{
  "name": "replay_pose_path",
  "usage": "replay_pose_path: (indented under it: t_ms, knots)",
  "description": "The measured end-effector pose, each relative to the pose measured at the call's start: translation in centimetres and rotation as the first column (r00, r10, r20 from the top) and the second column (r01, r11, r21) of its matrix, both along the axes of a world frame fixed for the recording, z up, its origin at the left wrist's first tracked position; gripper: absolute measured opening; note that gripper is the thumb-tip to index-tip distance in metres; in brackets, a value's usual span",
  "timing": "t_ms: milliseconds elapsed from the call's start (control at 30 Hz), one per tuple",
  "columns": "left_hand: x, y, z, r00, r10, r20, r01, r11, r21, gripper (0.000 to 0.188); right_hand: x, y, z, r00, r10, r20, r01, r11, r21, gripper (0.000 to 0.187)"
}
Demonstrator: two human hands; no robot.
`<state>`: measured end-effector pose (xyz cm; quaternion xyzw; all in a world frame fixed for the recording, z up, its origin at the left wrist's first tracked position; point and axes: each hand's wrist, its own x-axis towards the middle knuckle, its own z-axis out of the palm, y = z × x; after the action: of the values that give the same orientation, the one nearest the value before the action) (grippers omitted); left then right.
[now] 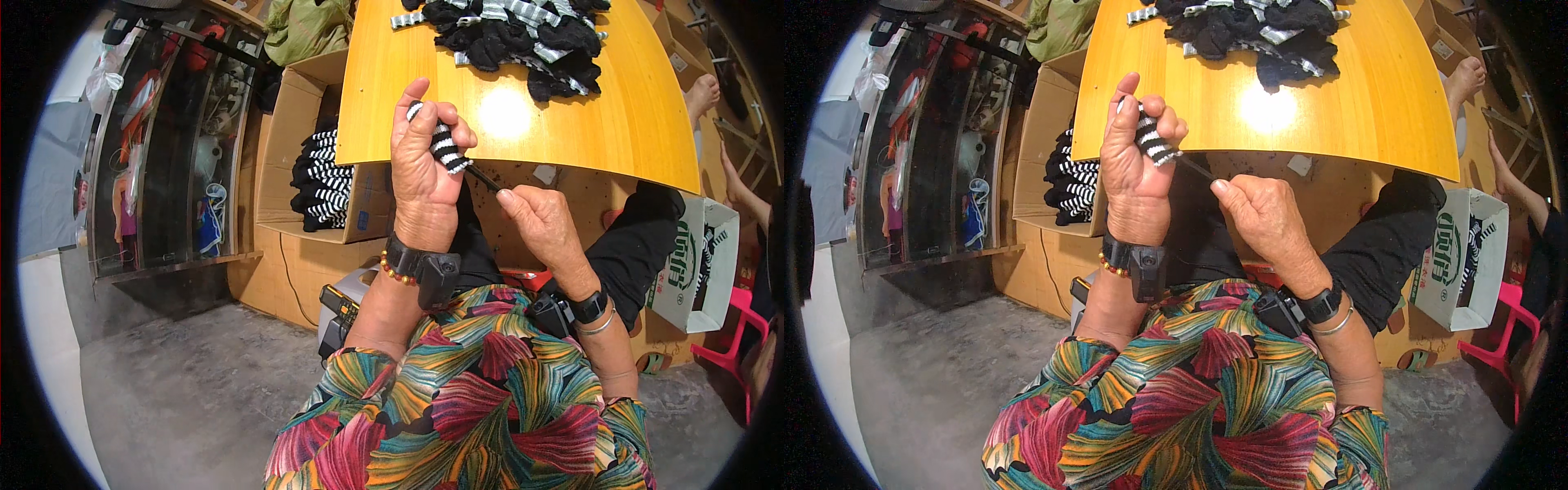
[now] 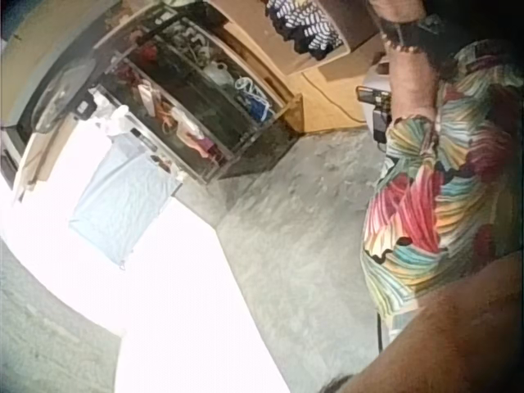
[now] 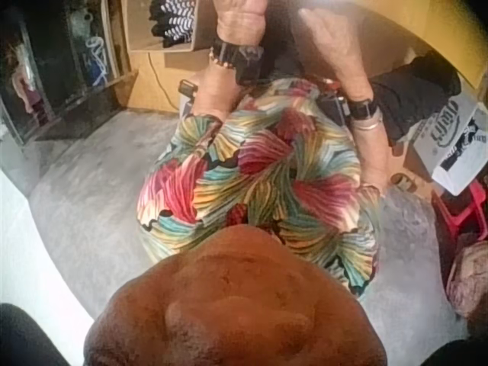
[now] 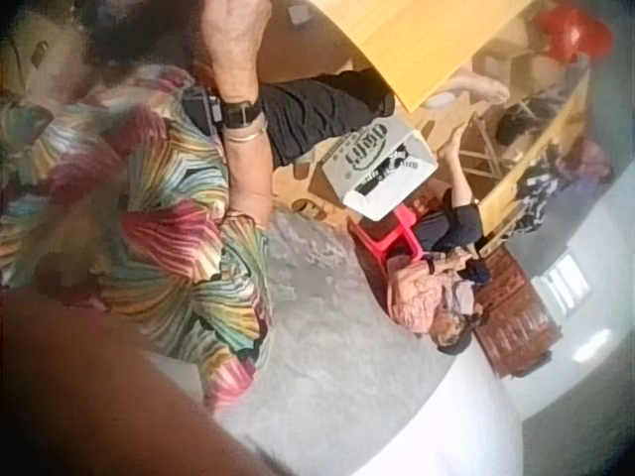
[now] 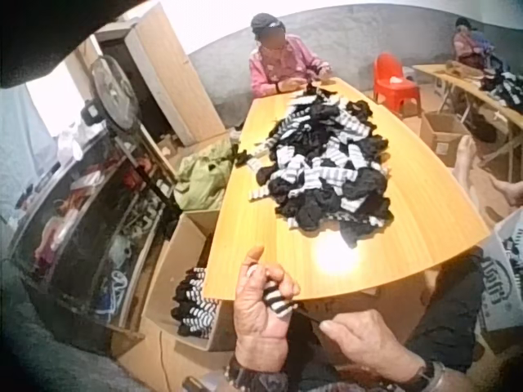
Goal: Inspecting socks by pulling them over a plastic rod and turning them inside out.
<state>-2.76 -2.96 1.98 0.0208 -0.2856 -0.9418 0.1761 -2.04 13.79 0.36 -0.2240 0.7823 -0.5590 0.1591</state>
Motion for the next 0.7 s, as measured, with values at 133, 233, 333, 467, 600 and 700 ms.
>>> replay_pose_path:
  t_ms: [133,233,333,467,600,700]
  knots:
    - [0.1,0.8,0.5,0.969,0.213,0.123,-0.215,0.977,0.007,0.043,0.0,0.1,-0.3,1.0,-0.018,-0.011,0.018,1.0,0.007,0.037]
    - [-0.1,1.0,-0.3,0.985,0.161,0.059,-0.158,0.986,-0.062,0.044,0.1,-0.2,-1.0,0.999,-0.04,0.011,0.04,0.999,0.007,0.037]
    - [-0.2,1.9,-0.3,0.972,0.232,0.044,-0.225,0.967,-0.123,0.045,0.2,-0.6,-1.4,0.998,-0.066,0.023,0.067,0.996,-0.056,0.038]
    - [0.1,2.1,-0.4,0.955,0.28,0.096,-0.273,0.959,-0.08,0.043,0.2,-0.6,-1.4,0.996,-0.054,0.064,0.057,0.997,-0.05,0.038]
    - [0.4,1.3,-0.6,0.961,0.169,0.219,-0.182,0.983,0.039,0.036,0.4,-0.1,-1.7,0.997,-0.045,0.062,0.049,0.997,-0.064,0.037]
    - [0.4,1.9,-0.3,0.953,0.137,0.271,-0.16,0.985,0.068,0.025,0.3,0.0,-1.9,0.996,-0.053,0.074,0.058,0.996,-0.062,0.037]
